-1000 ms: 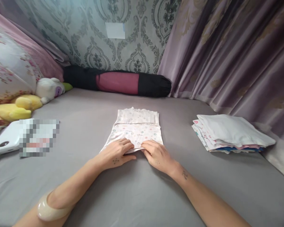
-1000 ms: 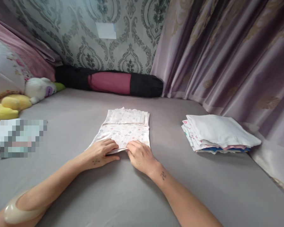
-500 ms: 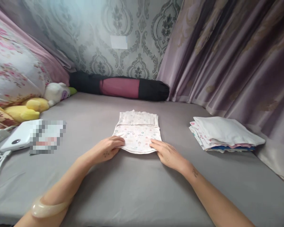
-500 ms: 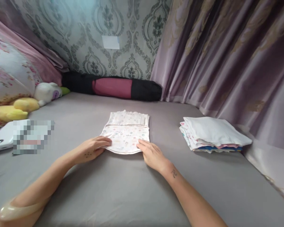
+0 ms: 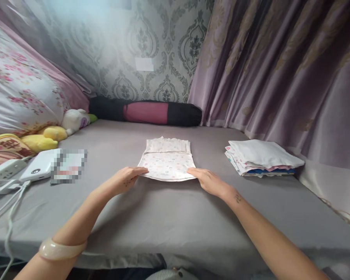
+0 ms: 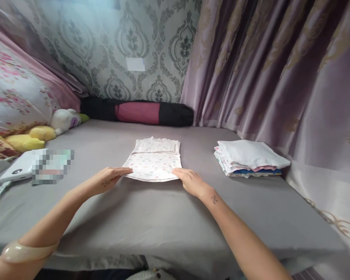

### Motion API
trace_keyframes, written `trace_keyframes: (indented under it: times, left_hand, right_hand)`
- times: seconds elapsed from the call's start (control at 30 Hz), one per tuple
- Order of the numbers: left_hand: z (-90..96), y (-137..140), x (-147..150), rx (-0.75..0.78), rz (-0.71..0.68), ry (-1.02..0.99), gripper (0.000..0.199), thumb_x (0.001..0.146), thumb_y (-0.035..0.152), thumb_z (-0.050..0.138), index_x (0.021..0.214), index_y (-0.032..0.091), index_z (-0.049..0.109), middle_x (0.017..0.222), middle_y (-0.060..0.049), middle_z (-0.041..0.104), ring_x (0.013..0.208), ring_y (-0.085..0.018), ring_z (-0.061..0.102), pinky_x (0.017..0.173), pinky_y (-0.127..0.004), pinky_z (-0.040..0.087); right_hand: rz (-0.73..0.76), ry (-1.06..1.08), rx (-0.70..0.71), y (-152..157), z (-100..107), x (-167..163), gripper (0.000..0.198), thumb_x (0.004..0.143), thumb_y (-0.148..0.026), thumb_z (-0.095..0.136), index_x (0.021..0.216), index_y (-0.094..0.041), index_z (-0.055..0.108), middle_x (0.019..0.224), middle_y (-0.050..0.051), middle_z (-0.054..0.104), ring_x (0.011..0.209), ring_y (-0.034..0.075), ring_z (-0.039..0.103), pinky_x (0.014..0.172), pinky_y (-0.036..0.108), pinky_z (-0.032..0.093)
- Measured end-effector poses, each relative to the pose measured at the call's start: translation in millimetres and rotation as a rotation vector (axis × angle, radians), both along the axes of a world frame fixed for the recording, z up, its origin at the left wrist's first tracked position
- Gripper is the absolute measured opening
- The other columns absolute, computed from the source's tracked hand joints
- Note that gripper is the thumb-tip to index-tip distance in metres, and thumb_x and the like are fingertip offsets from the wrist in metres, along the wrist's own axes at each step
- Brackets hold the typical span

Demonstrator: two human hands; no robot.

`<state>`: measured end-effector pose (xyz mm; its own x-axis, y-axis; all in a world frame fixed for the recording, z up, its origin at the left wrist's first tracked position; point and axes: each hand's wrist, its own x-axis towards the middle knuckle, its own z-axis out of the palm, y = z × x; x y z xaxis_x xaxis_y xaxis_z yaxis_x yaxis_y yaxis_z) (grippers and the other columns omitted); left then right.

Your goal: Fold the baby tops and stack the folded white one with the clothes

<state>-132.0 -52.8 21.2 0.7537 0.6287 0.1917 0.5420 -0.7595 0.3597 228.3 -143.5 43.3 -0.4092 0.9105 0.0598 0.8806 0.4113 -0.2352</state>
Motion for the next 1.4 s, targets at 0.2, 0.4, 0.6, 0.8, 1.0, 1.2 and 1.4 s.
trace_keyframes:
  times: [0.2, 0.4, 0.6, 0.8, 1.0, 1.2, 1.4]
  left_hand:
    - [25.6, -33, -3, 0.013, -0.047, -0.014, 0.045, 0.092, 0.015, 0.036, 0.125, 0.026, 0.064, 0.119, -0.005, 0.071, 0.104, -0.019, 0.069, 0.089, -0.03, 0.054]
    - [31.4, -58, -18, -0.039, -0.067, -0.034, 0.039, 0.096, 0.022, 0.037, 0.125, 0.028, 0.063, 0.117, -0.005, 0.071, 0.102, -0.018, 0.068, 0.087, -0.028, 0.053]
    - [32.2, -43, -10, -0.1, 0.125, 0.019, 0.035, 0.097, 0.038, 0.038, 0.113, 0.026, 0.067, 0.09, -0.003, 0.074, 0.075, -0.017, 0.067, 0.068, -0.024, 0.048]
    - [34.1, -10, 19, -0.034, 0.388, 0.012, 0.037, 0.094, 0.048, 0.038, 0.094, 0.023, 0.065, 0.069, -0.001, 0.064, 0.064, -0.016, 0.058, 0.059, -0.024, 0.04]
    - [25.0, 28, 45, -0.029, 0.56, 0.053, 0.031, 0.092, 0.04, 0.039, 0.097, 0.024, 0.064, 0.086, -0.004, 0.07, 0.079, -0.02, 0.062, 0.06, -0.026, 0.038]
    - [11.0, 58, 62, 0.005, 0.658, 0.112, 0.029, 0.094, 0.036, 0.039, 0.106, 0.025, 0.062, 0.106, -0.007, 0.071, 0.097, -0.025, 0.064, 0.065, -0.028, 0.038]
    - [7.6, 73, 73, 0.013, 0.703, 0.134, 0.027, 0.095, 0.032, 0.038, 0.108, 0.023, 0.061, 0.109, -0.009, 0.07, 0.101, -0.025, 0.063, 0.069, -0.028, 0.041]
  right_hand:
    - [0.001, 0.013, -0.045, -30, 19, -1, 0.07, 0.077, 0.007, 0.035, 0.13, -0.03, 0.062, 0.128, 0.0, 0.066, 0.115, 0.017, 0.062, 0.098, 0.03, 0.048]
    - [0.074, 0.083, -0.112, -57, 20, 5, 0.065, 0.079, 0.003, 0.036, 0.13, -0.029, 0.061, 0.129, 0.001, 0.065, 0.115, 0.016, 0.061, 0.101, 0.031, 0.046]
    - [-0.012, 0.102, -0.162, -43, 24, 4, 0.051, 0.086, -0.004, 0.035, 0.121, -0.027, 0.066, 0.119, 0.002, 0.069, 0.108, 0.018, 0.063, 0.091, 0.029, 0.045]
    - [-0.289, 0.044, -0.031, -5, 21, -1, 0.033, 0.093, -0.015, 0.041, 0.104, -0.027, 0.069, 0.101, 0.003, 0.073, 0.09, 0.019, 0.065, 0.072, 0.023, 0.04]
    - [-0.489, 0.029, 0.036, 33, 4, -2, 0.032, 0.096, -0.022, 0.039, 0.115, -0.026, 0.065, 0.109, 0.005, 0.072, 0.098, 0.02, 0.064, 0.071, 0.024, 0.039]
    - [-0.624, 0.035, 0.084, 68, -11, -5, 0.032, 0.099, -0.027, 0.038, 0.119, -0.024, 0.062, 0.116, 0.007, 0.07, 0.103, 0.021, 0.064, 0.077, 0.026, 0.042]
    - [-0.679, 0.019, 0.078, 98, -18, -8, 0.03, 0.1, -0.025, 0.037, 0.117, -0.02, 0.061, 0.118, 0.011, 0.067, 0.107, 0.022, 0.063, 0.08, 0.029, 0.044]
